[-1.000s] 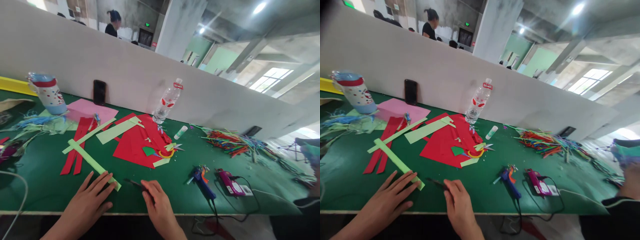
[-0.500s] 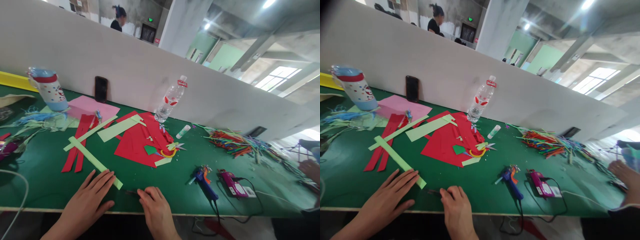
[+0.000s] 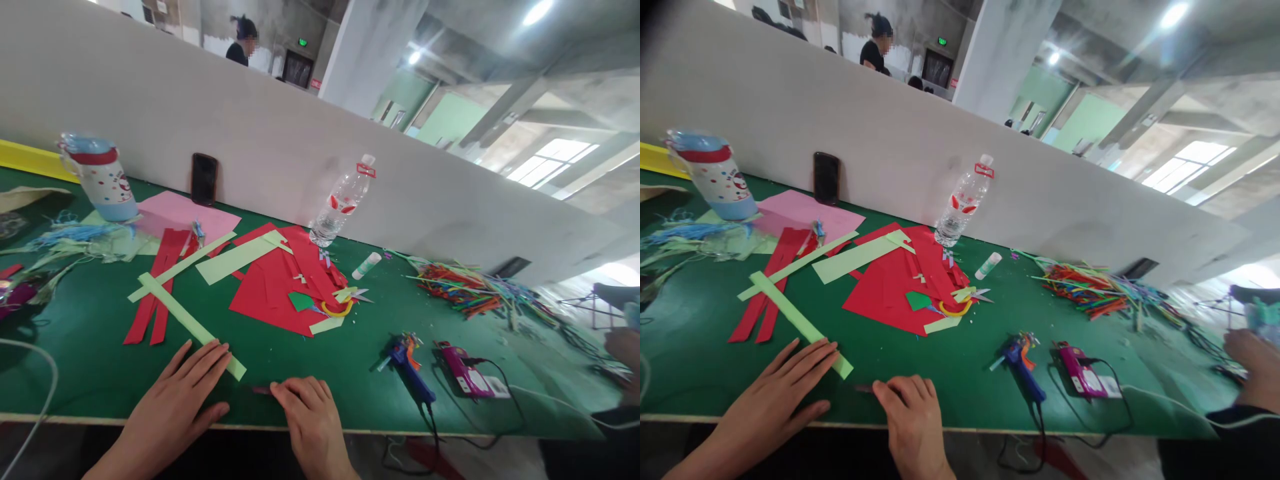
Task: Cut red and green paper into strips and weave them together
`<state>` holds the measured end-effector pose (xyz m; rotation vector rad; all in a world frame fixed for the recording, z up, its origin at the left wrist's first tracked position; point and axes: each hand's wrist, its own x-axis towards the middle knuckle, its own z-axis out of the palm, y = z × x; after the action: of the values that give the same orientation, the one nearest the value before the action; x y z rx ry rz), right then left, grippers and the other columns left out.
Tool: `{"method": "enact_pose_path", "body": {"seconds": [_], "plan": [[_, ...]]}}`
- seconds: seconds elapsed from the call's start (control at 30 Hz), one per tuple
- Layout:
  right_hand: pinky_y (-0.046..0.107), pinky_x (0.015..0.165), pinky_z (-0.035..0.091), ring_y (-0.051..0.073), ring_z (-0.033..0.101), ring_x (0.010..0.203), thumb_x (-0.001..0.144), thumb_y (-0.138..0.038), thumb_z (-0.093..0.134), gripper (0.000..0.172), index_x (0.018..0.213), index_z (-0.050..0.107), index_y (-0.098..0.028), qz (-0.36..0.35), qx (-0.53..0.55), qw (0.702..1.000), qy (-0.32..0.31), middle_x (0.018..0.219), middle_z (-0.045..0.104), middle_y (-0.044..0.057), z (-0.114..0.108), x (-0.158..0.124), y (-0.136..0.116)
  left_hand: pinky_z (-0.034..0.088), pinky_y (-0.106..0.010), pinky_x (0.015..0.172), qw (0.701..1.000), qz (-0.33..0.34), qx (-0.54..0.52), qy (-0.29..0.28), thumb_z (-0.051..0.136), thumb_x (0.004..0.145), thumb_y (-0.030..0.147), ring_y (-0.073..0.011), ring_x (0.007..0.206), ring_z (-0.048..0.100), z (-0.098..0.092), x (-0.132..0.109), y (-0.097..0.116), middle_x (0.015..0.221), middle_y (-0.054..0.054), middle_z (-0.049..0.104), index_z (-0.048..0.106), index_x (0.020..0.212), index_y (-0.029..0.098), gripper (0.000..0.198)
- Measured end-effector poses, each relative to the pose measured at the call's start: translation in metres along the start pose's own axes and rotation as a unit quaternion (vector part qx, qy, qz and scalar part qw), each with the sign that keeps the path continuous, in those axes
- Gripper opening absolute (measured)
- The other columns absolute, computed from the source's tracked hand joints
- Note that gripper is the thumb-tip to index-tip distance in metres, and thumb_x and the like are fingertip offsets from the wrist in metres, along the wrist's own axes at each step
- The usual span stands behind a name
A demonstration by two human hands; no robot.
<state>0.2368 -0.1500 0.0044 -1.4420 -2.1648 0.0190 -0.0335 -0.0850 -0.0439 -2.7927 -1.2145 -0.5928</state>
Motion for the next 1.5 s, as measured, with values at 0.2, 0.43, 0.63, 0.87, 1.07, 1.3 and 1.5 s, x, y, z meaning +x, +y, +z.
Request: {"method": "enact_pose_path", "body": {"seconds": [0.2,0.43,0.63,0.87,1.07,1.3,1.5], "plan": [[0.031,0.068,0.043,0.018,0.062,0.076,0.095,-0.011,0.049,0.034,0.11,0.072,-0.032,0.012,-0.027,1.0,0.005,0.088,0.068,0.004,0.007,-0.003,0.001,0.009,-0.037,0.124,1.0,0.013,0.023,0.016,0.052,0.094,0.06,-0.0195,0.134,0.053,-0.002,0.002,0.0,0.148,0.0,0.055,0.045,0.147,0.028,0.063],[0.031,0.067,0.04,0.019,0.06,0.075,0.098,-0.013,0.047,0.032,0.109,0.072,-0.03,0.02,-0.043,0.999,0.021,0.086,0.066,0.004,0.012,-0.001,0.002,0.01,-0.036,0.124,1.0,0.012,0.019,0.021,0.052,0.093,0.061,-0.0194,0.134,0.053,-0.002,0.002,0.001,0.148,0.0,0.055,0.045,0.146,0.028,0.063],[0.032,0.066,0.039,0.019,0.059,0.077,0.098,-0.012,0.047,0.032,0.112,0.071,-0.029,0.04,-0.043,0.998,0.022,0.087,0.066,0.004,0.014,0.001,0.001,0.016,-0.04,0.123,1.0,0.003,0.002,0.001,0.051,0.093,0.061,-0.0211,0.134,0.052,0.0,0.0,0.0,0.147,-0.002,0.056,0.04,0.15,0.03,0.065],[0.031,0.068,0.038,0.018,0.058,0.08,0.097,-0.014,0.054,0.027,0.108,0.072,-0.03,0.067,-0.043,0.997,0.014,0.087,0.066,0.002,0.016,0.007,-0.002,0.005,-0.04,0.124,0.996,0.054,0.062,0.016,0.051,0.095,0.058,-0.0205,0.139,0.047,-0.007,0.002,0.0,0.152,0.001,0.05,0.052,0.141,0.034,0.051],[0.031,0.068,0.039,0.018,0.058,0.079,0.097,-0.016,0.054,0.025,0.105,0.073,-0.03,0.064,-0.034,0.997,-0.006,0.085,0.066,0.002,0.015,0.011,-0.003,0.008,-0.041,0.123,0.996,0.064,0.061,0.025,0.054,0.095,0.056,-0.0212,0.138,0.048,-0.007,0.004,-0.001,0.15,0.002,0.053,0.054,0.138,0.036,0.048],[0.031,0.069,0.038,0.019,0.059,0.081,0.094,-0.013,0.057,0.027,0.106,0.073,-0.031,0.074,-0.023,0.997,-0.014,0.088,0.066,0.002,0.012,0.014,0.005,0.005,-0.041,0.124,0.995,0.075,0.067,0.026,0.052,0.095,0.057,-0.0201,0.138,0.048,-0.005,0.004,-0.003,0.151,0.003,0.052,0.052,0.141,0.036,0.05],[0.031,0.068,0.038,0.019,0.058,0.081,0.095,-0.014,0.056,0.025,0.104,0.073,-0.031,0.062,-0.005,0.998,-0.018,0.087,0.066,0.001,0.015,0.018,0.004,0.027,-0.048,0.117,0.998,0.021,0.048,0.041,0.058,0.091,0.057,-0.0313,0.142,0.042,-0.001,-0.001,-0.001,0.157,-0.001,0.043,0.053,0.139,0.043,0.051]]}}
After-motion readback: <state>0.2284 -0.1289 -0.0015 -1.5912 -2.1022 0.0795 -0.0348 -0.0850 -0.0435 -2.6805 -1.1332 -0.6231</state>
